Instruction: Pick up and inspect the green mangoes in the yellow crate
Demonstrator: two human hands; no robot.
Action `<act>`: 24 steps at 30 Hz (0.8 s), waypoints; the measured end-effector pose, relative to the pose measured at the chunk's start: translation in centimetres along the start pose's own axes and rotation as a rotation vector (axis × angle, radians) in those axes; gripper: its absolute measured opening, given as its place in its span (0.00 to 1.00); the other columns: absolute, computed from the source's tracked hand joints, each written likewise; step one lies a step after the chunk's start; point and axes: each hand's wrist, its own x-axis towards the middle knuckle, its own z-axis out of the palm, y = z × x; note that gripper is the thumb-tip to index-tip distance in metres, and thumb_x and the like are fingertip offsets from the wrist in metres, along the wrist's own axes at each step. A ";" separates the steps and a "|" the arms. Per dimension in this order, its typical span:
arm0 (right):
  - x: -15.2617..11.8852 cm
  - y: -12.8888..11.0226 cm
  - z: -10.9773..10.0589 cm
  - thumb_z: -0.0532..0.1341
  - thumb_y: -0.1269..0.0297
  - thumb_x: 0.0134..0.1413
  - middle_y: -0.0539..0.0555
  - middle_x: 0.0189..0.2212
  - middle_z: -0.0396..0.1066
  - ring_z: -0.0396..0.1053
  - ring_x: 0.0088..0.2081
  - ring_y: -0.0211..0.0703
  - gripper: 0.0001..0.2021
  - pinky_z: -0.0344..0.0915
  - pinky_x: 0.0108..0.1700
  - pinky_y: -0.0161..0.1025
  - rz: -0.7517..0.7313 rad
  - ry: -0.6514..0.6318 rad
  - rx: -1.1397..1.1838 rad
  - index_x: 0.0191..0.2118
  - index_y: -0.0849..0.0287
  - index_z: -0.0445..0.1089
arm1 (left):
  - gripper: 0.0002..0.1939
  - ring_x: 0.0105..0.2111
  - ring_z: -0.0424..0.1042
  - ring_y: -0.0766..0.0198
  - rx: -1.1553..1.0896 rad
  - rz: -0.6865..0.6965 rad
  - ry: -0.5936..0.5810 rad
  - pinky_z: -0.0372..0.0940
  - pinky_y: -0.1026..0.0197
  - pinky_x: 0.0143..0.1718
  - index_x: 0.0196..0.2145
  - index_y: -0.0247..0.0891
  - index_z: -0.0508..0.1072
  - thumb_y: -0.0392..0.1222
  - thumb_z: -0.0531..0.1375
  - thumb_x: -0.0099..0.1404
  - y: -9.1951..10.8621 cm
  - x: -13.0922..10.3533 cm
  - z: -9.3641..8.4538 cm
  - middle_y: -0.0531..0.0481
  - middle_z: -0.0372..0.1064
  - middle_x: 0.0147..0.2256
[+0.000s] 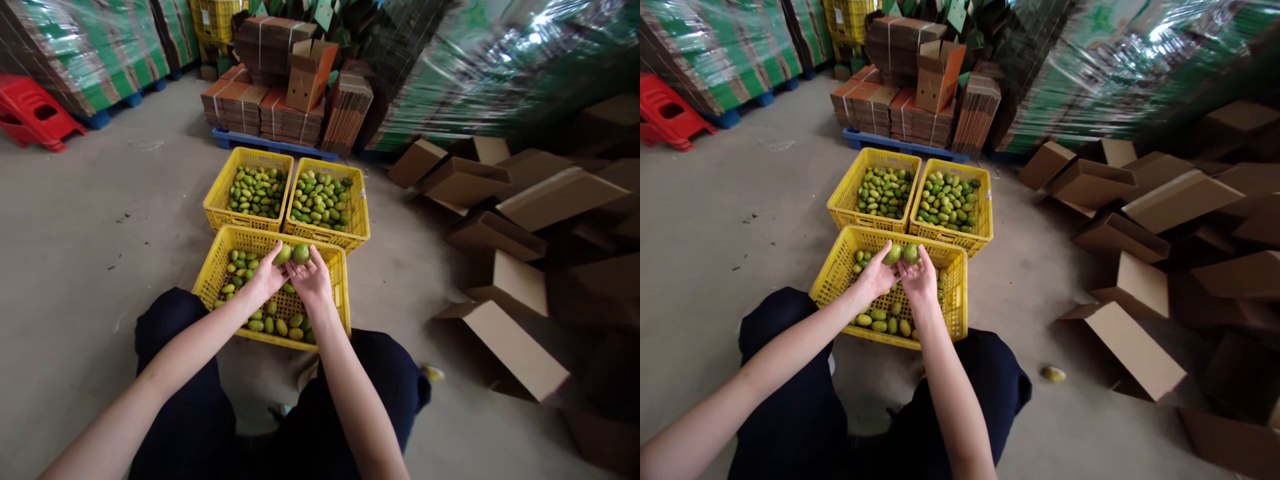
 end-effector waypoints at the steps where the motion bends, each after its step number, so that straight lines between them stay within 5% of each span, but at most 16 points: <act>1: 0.0 0.0 0.0 0.63 0.61 0.54 0.52 0.28 0.75 0.75 0.30 0.42 0.06 0.76 0.38 0.41 0.006 0.011 -0.005 0.34 0.58 0.69 | 0.11 0.25 0.69 0.67 0.022 -0.004 0.008 0.65 0.63 0.33 0.27 0.34 0.73 0.44 0.63 0.63 0.1 0.1 -0.1 0.49 0.72 0.25; 10: -0.8 0.5 0.8 0.49 0.49 0.61 0.47 0.12 0.62 0.57 0.14 0.36 0.21 0.68 0.19 0.37 0.083 0.028 -0.231 0.26 0.58 0.66 | 0.20 0.23 0.72 0.61 0.335 0.037 -0.014 0.59 0.64 0.21 0.30 0.36 0.76 0.55 0.56 0.65 0.2 -0.2 -1.4 0.47 0.72 0.21; 17: -0.5 0.9 -0.1 0.56 0.50 0.60 0.49 0.19 0.71 0.70 0.23 0.41 0.17 0.66 0.19 0.35 -0.104 -0.065 -0.301 0.30 0.59 0.68 | 0.20 0.27 0.75 0.61 0.390 0.091 0.021 0.56 0.66 0.18 0.33 0.34 0.77 0.53 0.54 0.67 1.5 -1.6 -0.6 0.47 0.72 0.21; 24: -1.9 1.0 0.4 0.53 0.55 0.61 0.51 0.23 0.73 0.72 0.29 0.42 0.16 0.63 0.19 0.34 -0.117 -0.173 -0.306 0.31 0.60 0.70 | 0.10 0.29 0.73 0.61 0.382 0.154 -0.171 0.62 0.63 0.26 0.34 0.34 0.77 0.41 0.57 0.63 1.8 -2.8 -0.5 0.48 0.73 0.24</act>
